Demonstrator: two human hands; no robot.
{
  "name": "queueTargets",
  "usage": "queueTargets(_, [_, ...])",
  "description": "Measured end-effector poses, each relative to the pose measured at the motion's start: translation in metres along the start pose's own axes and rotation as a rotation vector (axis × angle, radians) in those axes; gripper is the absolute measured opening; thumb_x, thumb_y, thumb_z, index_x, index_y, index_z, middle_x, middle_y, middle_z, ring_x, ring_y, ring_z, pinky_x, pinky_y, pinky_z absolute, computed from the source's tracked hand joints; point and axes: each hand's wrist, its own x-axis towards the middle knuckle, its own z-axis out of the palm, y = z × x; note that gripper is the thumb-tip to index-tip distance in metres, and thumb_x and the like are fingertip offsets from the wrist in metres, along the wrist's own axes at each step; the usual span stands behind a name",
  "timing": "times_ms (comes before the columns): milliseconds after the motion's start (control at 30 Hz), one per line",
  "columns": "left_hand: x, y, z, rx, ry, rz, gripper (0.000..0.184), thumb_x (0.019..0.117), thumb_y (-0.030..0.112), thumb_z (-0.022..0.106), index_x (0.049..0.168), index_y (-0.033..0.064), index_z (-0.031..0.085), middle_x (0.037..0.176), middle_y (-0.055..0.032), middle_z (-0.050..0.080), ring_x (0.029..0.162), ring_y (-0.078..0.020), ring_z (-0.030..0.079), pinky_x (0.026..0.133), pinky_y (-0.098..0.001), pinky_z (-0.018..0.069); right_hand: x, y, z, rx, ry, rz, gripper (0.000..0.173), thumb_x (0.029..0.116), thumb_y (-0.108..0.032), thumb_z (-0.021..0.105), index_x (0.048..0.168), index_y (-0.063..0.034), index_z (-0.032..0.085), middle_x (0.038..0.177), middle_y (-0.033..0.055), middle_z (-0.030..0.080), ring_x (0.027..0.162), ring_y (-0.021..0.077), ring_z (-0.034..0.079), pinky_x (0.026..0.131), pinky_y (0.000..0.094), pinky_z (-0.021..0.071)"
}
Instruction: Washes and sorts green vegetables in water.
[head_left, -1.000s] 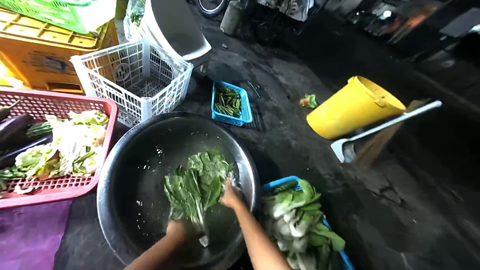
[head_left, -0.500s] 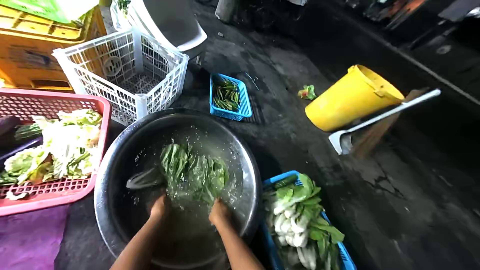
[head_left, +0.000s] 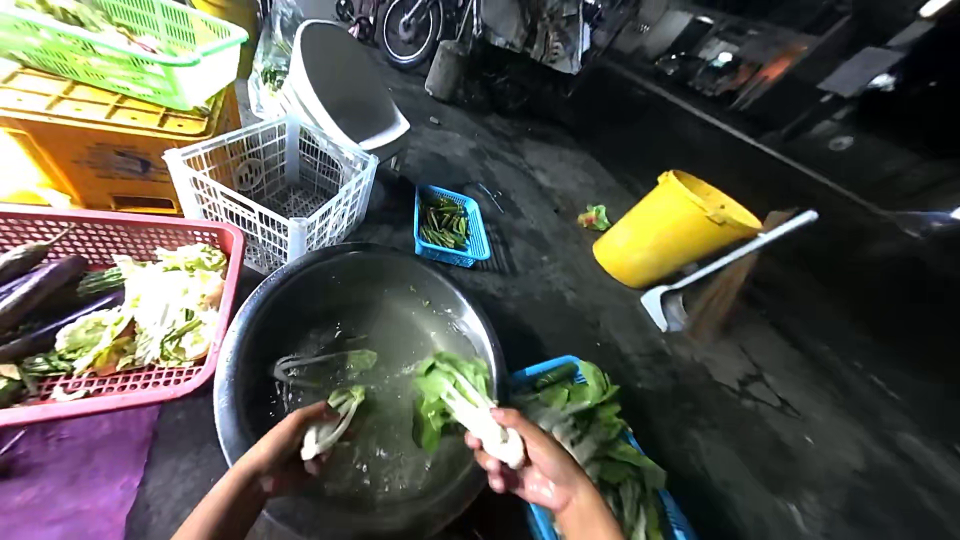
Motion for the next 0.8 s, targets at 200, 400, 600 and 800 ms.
queueTargets(200, [-0.027,0.006,0.074,-0.079,0.032,0.156,0.031,0.1116,0.024,0.030,0.121,0.0059,0.053,0.099,-0.0106,0.074,0.065,-0.0120,0.067,0.054,-0.0233,0.0517,0.012,0.012,0.058,0.070,0.160,-0.241,0.025,0.1086,-0.018,0.035,0.112,-0.0052,0.057,0.092,0.0072,0.073,0.077,0.0160,0.071,0.064,0.0287,0.0593])
queueTargets(400, [-0.006,-0.039,0.079,0.413,0.088,0.340,0.056,0.1085,0.022,0.040,0.158,0.0019,0.024,0.142,-0.0199,0.051,0.122,-0.0210,0.058,0.102,-0.0385,0.0499,0.039,0.074,0.068,0.273,0.132,-0.064,0.028,0.1073,-0.023,0.044,0.128,-0.0065,0.051,0.107,0.0093,0.066,0.097,0.0230,0.068,0.083,0.0460,0.0592])
queueTargets(600, [0.018,-0.051,0.077,1.193,0.019,0.156,0.068,0.1123,0.045,0.020,0.152,-0.0075,0.040,0.158,-0.0356,0.034,0.147,-0.0540,0.032,0.119,-0.0670,0.0236,0.037,0.109,0.047,0.413,0.093,-0.132,0.027,0.1062,-0.024,0.044,0.125,-0.0076,0.054,0.107,0.0087,0.069,0.098,0.0224,0.069,0.086,0.0451,0.0597])
queueTargets(800, [0.008,-0.034,0.106,0.963,-0.098,0.285,0.076,0.1093,0.050,0.033,0.165,0.0056,0.007,0.158,-0.0283,0.039,0.144,-0.0421,0.044,0.118,-0.0596,0.0331,-0.002,0.073,0.022,0.326,0.245,-0.315,0.032,0.1038,-0.023,0.036,0.121,-0.0051,0.056,0.102,0.0103,0.073,0.085,0.0231,0.073,0.073,0.0406,0.0625])
